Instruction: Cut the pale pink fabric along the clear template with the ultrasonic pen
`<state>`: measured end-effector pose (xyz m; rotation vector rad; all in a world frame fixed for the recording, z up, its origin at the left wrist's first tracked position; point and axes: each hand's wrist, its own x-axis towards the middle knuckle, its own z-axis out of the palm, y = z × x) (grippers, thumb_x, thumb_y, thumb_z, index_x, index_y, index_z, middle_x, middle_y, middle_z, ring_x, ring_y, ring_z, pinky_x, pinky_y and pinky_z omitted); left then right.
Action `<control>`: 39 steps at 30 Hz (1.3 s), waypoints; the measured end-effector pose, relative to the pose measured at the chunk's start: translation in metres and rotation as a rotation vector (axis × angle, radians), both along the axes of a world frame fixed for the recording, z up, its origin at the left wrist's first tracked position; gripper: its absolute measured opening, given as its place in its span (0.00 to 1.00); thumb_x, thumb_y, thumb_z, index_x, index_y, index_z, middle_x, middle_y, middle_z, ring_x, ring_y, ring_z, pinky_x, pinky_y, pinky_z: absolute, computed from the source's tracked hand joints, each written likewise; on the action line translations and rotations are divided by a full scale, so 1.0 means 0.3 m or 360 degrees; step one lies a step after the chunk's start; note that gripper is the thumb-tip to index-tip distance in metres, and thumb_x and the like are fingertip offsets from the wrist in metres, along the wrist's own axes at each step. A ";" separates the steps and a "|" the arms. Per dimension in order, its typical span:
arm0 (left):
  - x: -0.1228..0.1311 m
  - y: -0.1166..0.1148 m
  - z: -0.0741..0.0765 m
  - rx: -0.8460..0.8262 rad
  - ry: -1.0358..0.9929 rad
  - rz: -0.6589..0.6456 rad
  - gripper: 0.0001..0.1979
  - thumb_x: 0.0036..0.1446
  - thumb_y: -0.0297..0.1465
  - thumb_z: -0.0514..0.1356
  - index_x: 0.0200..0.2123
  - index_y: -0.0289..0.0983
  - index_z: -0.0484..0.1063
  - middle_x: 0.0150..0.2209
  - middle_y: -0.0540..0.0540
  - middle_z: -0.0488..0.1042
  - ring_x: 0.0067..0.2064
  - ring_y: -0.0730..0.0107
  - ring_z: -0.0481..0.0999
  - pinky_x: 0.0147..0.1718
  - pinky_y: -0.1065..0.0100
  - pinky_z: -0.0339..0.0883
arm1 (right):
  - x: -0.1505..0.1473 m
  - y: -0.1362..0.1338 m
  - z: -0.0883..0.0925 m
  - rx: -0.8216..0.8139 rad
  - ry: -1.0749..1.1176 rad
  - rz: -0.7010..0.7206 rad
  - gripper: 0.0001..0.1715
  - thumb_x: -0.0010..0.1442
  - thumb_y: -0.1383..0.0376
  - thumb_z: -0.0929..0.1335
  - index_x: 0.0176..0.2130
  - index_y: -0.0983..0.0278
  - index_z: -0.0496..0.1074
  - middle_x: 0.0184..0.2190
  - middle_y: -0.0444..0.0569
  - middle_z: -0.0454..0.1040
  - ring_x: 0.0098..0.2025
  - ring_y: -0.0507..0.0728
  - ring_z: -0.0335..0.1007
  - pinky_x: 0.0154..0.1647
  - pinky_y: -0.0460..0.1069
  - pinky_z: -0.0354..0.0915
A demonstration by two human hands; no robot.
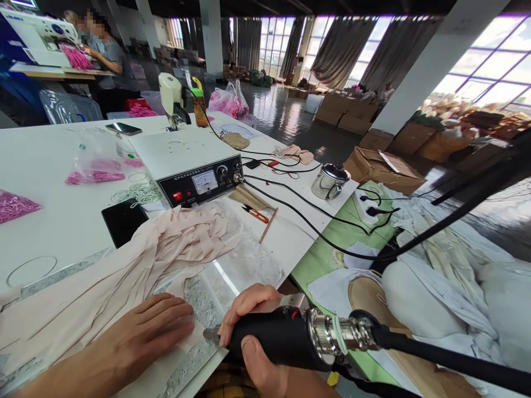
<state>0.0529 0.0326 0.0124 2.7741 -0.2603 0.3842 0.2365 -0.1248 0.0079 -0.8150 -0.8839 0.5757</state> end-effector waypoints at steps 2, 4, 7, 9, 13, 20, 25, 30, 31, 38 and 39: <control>-0.001 -0.001 -0.002 -0.0019 -0.0013 -0.0001 0.18 0.67 0.17 0.46 0.52 0.35 0.69 0.47 0.39 0.75 0.50 0.58 0.74 0.50 0.59 0.68 | 0.000 0.002 0.003 -0.0007 -0.0016 0.0008 0.11 0.63 0.55 0.67 0.44 0.56 0.69 0.32 0.44 0.70 0.23 0.53 0.72 0.26 0.53 0.74; -0.002 -0.001 -0.003 -0.0022 -0.0014 -0.0009 0.18 0.68 0.18 0.45 0.52 0.35 0.69 0.47 0.38 0.75 0.50 0.59 0.74 0.51 0.58 0.68 | 0.001 0.004 0.009 -0.0010 -0.0037 0.0013 0.11 0.63 0.55 0.67 0.44 0.56 0.70 0.33 0.45 0.70 0.24 0.53 0.72 0.27 0.53 0.75; 0.003 -0.001 0.001 -0.0006 -0.0030 -0.0015 0.17 0.70 0.19 0.44 0.51 0.34 0.70 0.46 0.39 0.75 0.49 0.60 0.74 0.52 0.59 0.67 | 0.003 0.007 0.015 -0.0022 -0.0037 0.0029 0.10 0.63 0.55 0.67 0.44 0.55 0.70 0.33 0.44 0.70 0.26 0.53 0.73 0.30 0.54 0.76; 0.007 -0.001 0.006 -0.0017 -0.0049 -0.0016 0.17 0.71 0.20 0.45 0.52 0.35 0.70 0.46 0.39 0.75 0.49 0.60 0.74 0.51 0.59 0.68 | 0.002 0.012 0.012 -0.0024 -0.0032 0.0058 0.10 0.64 0.55 0.67 0.45 0.55 0.69 0.34 0.44 0.70 0.27 0.53 0.73 0.32 0.54 0.76; 0.007 0.001 0.008 -0.0036 -0.0051 0.0003 0.16 0.72 0.22 0.46 0.52 0.36 0.70 0.46 0.40 0.76 0.49 0.61 0.75 0.52 0.60 0.68 | -0.001 0.024 0.002 0.0029 -0.0031 0.0058 0.11 0.64 0.56 0.67 0.46 0.56 0.69 0.35 0.45 0.70 0.27 0.53 0.73 0.32 0.54 0.76; 0.000 0.002 -0.006 -0.0074 -0.0013 0.0006 0.17 0.72 0.22 0.45 0.54 0.37 0.70 0.47 0.39 0.76 0.49 0.60 0.74 0.51 0.58 0.70 | -0.009 0.046 -0.001 0.0004 -0.0161 -0.0023 0.07 0.65 0.57 0.66 0.43 0.54 0.67 0.30 0.44 0.72 0.26 0.53 0.71 0.29 0.52 0.72; 0.000 -0.003 -0.007 0.0009 -0.0053 0.0001 0.18 0.67 0.17 0.46 0.52 0.34 0.69 0.47 0.38 0.75 0.50 0.59 0.74 0.50 0.58 0.69 | -0.009 0.022 0.022 -0.0028 -0.0029 0.0056 0.09 0.64 0.55 0.67 0.44 0.54 0.69 0.33 0.44 0.70 0.26 0.53 0.72 0.30 0.52 0.73; -0.012 0.000 -0.033 0.0090 -0.0088 0.0025 0.20 0.65 0.15 0.46 0.53 0.34 0.69 0.48 0.38 0.75 0.52 0.59 0.73 0.52 0.58 0.68 | -0.006 -0.004 0.041 -0.0078 -0.0067 0.0059 0.10 0.64 0.53 0.67 0.43 0.54 0.69 0.31 0.43 0.70 0.26 0.53 0.73 0.29 0.51 0.71; -0.016 0.003 -0.042 0.0106 -0.0099 0.0050 0.21 0.65 0.15 0.46 0.53 0.34 0.70 0.48 0.38 0.75 0.52 0.59 0.73 0.52 0.58 0.68 | -0.007 -0.002 0.037 -0.0060 -0.0074 0.0056 0.10 0.64 0.53 0.67 0.43 0.54 0.69 0.32 0.43 0.69 0.25 0.53 0.73 0.28 0.51 0.71; -0.051 0.017 -0.077 0.0171 -0.0040 0.0120 0.21 0.67 0.16 0.47 0.57 0.33 0.69 0.53 0.37 0.72 0.57 0.57 0.69 0.58 0.56 0.62 | 0.000 0.002 0.024 -0.0063 -0.0068 0.0061 0.10 0.64 0.54 0.67 0.44 0.54 0.68 0.33 0.43 0.68 0.25 0.53 0.72 0.28 0.52 0.72; -0.055 0.017 -0.076 0.0176 -0.0031 0.0120 0.19 0.68 0.17 0.47 0.56 0.33 0.70 0.52 0.37 0.72 0.57 0.57 0.69 0.58 0.56 0.62 | 0.004 -0.003 0.029 -0.0074 -0.0070 0.0070 0.10 0.64 0.54 0.67 0.43 0.54 0.68 0.33 0.43 0.68 0.25 0.53 0.72 0.28 0.52 0.72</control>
